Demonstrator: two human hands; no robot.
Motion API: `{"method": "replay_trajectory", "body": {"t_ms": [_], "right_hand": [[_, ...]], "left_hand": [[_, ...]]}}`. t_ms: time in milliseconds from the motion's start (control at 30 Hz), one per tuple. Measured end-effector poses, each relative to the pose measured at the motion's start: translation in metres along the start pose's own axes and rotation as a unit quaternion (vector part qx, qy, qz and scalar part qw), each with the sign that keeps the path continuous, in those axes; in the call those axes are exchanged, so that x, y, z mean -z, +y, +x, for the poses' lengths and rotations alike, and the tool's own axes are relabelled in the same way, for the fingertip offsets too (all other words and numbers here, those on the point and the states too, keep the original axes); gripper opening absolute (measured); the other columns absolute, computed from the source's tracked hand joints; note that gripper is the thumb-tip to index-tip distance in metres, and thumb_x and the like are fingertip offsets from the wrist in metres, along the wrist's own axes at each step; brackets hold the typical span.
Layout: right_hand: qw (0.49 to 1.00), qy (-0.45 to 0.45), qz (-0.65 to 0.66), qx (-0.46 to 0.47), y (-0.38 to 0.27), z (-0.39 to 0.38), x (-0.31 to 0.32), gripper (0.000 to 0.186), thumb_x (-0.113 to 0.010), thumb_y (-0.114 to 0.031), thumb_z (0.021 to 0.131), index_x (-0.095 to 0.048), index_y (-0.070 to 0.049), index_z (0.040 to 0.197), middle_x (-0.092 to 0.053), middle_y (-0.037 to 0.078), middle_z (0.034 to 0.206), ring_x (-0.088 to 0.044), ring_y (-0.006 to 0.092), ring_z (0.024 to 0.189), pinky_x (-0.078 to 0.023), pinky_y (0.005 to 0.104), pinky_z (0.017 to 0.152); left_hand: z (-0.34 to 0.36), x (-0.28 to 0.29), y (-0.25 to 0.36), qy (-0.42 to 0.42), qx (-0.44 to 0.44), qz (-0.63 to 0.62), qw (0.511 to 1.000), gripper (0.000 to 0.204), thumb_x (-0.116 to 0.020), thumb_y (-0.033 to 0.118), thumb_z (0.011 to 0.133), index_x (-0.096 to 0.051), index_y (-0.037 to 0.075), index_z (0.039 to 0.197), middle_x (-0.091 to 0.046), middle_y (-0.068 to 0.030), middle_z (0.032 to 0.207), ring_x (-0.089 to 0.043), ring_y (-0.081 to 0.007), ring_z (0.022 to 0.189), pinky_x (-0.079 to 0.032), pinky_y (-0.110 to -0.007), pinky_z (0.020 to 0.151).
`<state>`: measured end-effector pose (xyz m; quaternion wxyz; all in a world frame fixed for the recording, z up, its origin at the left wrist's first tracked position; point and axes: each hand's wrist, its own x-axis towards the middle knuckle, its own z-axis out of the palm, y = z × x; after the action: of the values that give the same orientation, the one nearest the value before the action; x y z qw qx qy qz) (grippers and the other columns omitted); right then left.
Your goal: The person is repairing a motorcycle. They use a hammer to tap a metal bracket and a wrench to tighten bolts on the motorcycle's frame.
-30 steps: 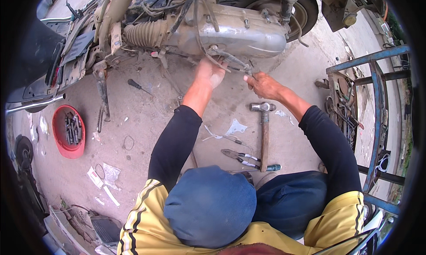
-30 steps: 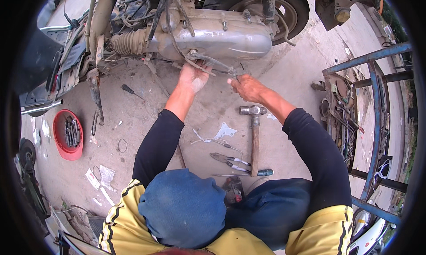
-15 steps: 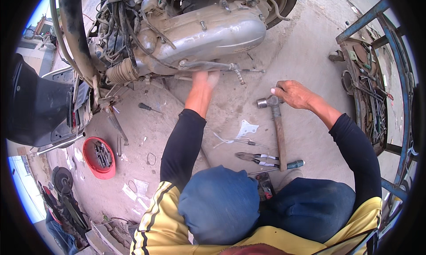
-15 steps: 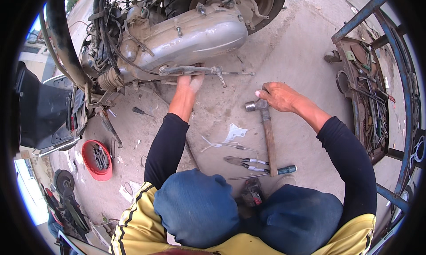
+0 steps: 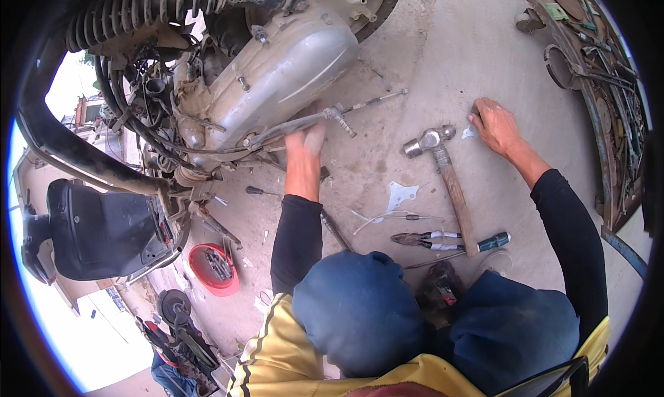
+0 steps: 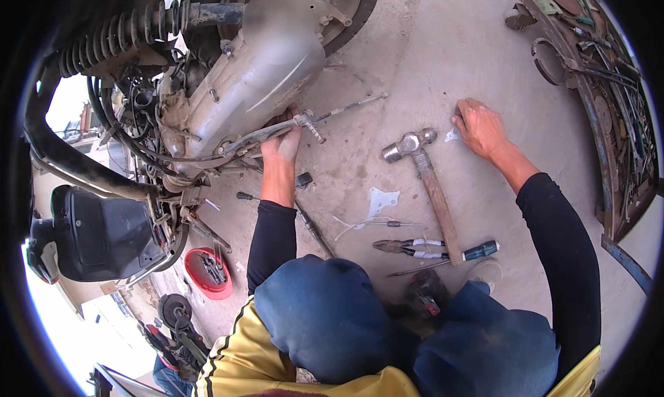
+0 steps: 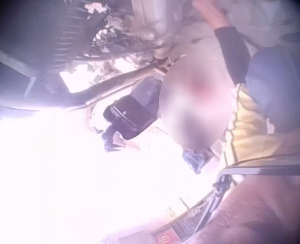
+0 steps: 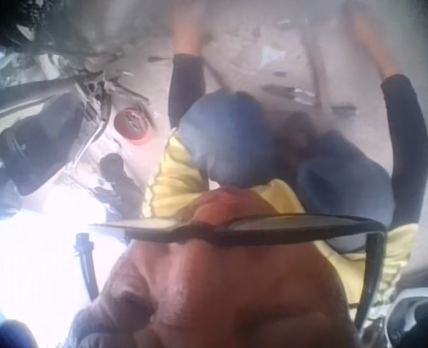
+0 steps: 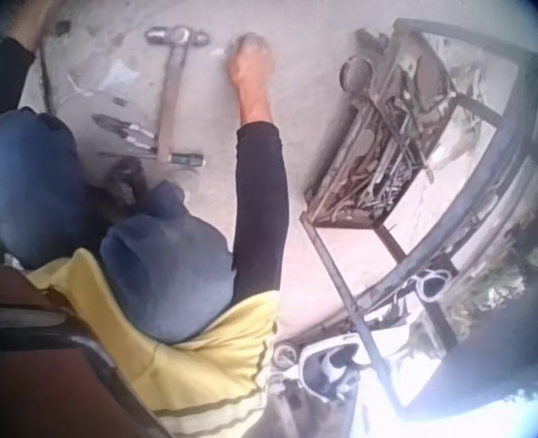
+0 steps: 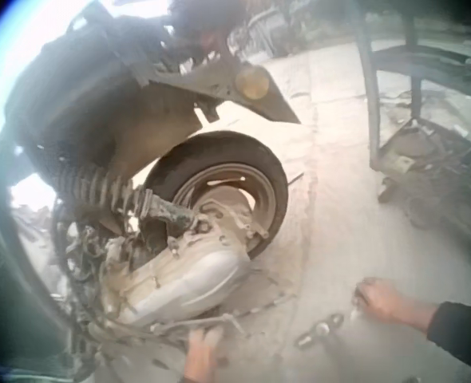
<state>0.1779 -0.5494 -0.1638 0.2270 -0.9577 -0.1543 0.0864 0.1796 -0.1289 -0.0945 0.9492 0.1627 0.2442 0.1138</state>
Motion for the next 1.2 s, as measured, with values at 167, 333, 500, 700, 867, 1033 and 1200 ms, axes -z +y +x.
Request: {"method": "replay_trajectory", "body": {"t_ms": [167,333,500,700,867,1033,1200], "right_hand": [[1.0,0.011,-0.011,0.008,0.008,0.002,-0.005,0.025,-0.061,-0.028,0.099,-0.056,-0.004,0.101,-0.065,0.015,0.098,-0.066,0.0357,0.097,-0.054,0.0475,0.082],[0.996,0.047,-0.063,0.045,0.013,0.004,-0.016,0.026,-0.06,-0.031,0.1,-0.055,-0.006,0.102,-0.064,0.012,0.098,-0.068,0.0308,0.095,-0.055,0.0441,0.078],[0.993,0.078,-0.064,0.064,0.025,-0.001,-0.022,0.025,-0.06,-0.032,0.1,-0.054,-0.008,0.101,-0.062,0.009,0.095,-0.067,0.0279,0.092,-0.055,0.0411,0.075],[0.991,0.106,-0.024,0.078,0.034,-0.003,-0.025,0.023,-0.063,-0.03,0.098,-0.055,-0.008,0.097,-0.061,0.009,0.094,-0.067,0.0276,0.089,-0.055,0.0404,0.072],[0.991,0.107,0.005,0.075,0.035,-0.003,-0.022,0.022,-0.065,-0.028,0.096,-0.055,-0.008,0.096,-0.06,0.009,0.092,-0.066,0.0283,0.087,-0.054,0.0408,0.071],[0.985,0.141,0.033,0.089,0.039,-0.004,-0.025,0.023,-0.067,-0.025,0.094,-0.053,-0.007,0.093,-0.057,0.01,0.089,-0.064,0.0304,0.083,-0.053,0.0417,0.068],[0.988,0.128,0.014,0.083,0.038,-0.005,-0.023,0.021,-0.066,-0.027,0.095,-0.055,-0.009,0.096,-0.06,0.008,0.092,-0.066,0.0267,0.088,-0.055,0.0399,0.072]], "left_hand": [[0.008,0.022,0.015,-0.099,0.079,-0.066,0.99,0.028,-0.056,0.016,0.102,-0.065,0.002,0.125,-0.066,-0.0158,0.13,-0.062,-0.031,0.12,-0.052,-0.044,0.106],[-0.007,0.023,0.007,-0.102,0.059,-0.065,0.991,0.034,-0.053,0.014,0.104,-0.058,0.0,0.134,-0.058,-0.0171,0.143,-0.058,-0.0291,0.128,-0.054,-0.041,0.104],[0.008,0.029,0.008,-0.174,0.108,0.005,0.979,0.033,-0.057,0.014,0.103,-0.058,0.0,0.133,-0.06,-0.0168,0.139,-0.06,-0.0273,0.124,-0.057,-0.038,0.094],[0.002,0.021,-0.002,-0.06,-0.074,0.143,0.985,0.022,-0.063,0.014,0.101,-0.066,0.001,0.118,-0.071,-0.0123,0.114,-0.069,-0.0221,0.101,-0.062,-0.031,0.078],[-0.003,0.008,-0.011,-0.063,-0.009,0.068,0.996,0.021,-0.063,0.011,0.1,-0.067,-0.002,0.116,-0.072,-0.0115,0.113,-0.071,-0.0227,0.101,-0.063,-0.031,0.077],[-0.002,0.005,-0.016,-0.074,0.121,-0.093,0.985,0.019,-0.063,0.004,0.098,-0.067,0.0,0.116,-0.071,-0.0129,0.118,-0.069,-0.0233,0.111,-0.061,-0.034,0.091],[0.019,0.009,-0.037,-0.02,0.021,-0.12,0.992,0.023,-0.066,-0.007,0.092,-0.066,0.0,0.114,-0.07,-0.0135,0.119,-0.068,-0.0229,0.112,-0.059,-0.036,0.099]]}}
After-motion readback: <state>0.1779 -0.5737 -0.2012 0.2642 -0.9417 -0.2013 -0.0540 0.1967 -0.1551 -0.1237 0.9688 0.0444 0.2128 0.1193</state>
